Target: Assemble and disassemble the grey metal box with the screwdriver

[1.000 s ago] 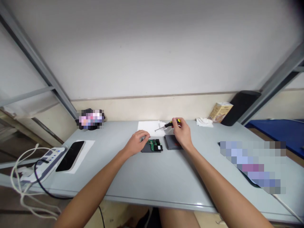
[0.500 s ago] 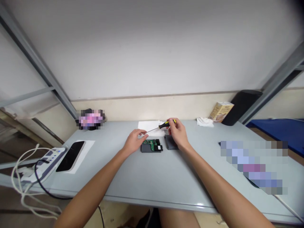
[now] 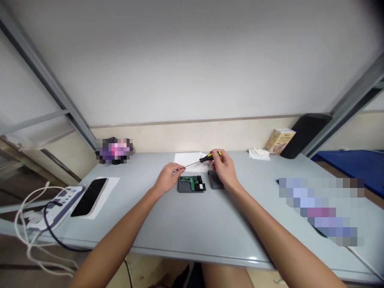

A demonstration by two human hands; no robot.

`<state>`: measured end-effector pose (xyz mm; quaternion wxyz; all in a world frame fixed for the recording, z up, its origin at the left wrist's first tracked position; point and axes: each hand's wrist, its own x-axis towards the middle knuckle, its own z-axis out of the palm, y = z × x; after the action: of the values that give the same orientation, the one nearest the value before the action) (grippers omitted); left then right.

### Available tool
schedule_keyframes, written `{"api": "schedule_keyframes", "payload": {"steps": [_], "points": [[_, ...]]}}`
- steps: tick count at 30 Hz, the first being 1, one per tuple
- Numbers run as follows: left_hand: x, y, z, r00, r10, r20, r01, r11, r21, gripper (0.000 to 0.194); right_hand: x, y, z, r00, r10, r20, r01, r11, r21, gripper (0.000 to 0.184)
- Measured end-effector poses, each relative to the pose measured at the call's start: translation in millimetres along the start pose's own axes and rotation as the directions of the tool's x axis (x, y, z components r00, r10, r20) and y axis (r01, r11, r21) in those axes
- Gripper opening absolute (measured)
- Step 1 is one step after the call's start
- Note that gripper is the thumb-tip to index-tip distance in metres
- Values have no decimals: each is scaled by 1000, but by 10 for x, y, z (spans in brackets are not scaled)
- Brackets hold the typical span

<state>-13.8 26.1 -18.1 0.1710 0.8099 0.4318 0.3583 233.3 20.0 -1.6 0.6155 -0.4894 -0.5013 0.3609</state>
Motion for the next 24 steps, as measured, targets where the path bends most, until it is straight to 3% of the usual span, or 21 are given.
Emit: {"api": "schedule_keyframes", "payload": {"steps": [13,22,24], "points": [[0,-21,5,999,4,-32,-5,999,-31,25,-15,-30,12,1000,-16,-14,17,999,38,50],[1,8,-12,1000,-27,4,27,996,-87,25,-18,-35,5,999,-27,33,27,999,25,52],[6,11,-41,999,-52,17,53,994,-94,39,-23,-44,2,999,-35,40,34,999,23,51]]}}
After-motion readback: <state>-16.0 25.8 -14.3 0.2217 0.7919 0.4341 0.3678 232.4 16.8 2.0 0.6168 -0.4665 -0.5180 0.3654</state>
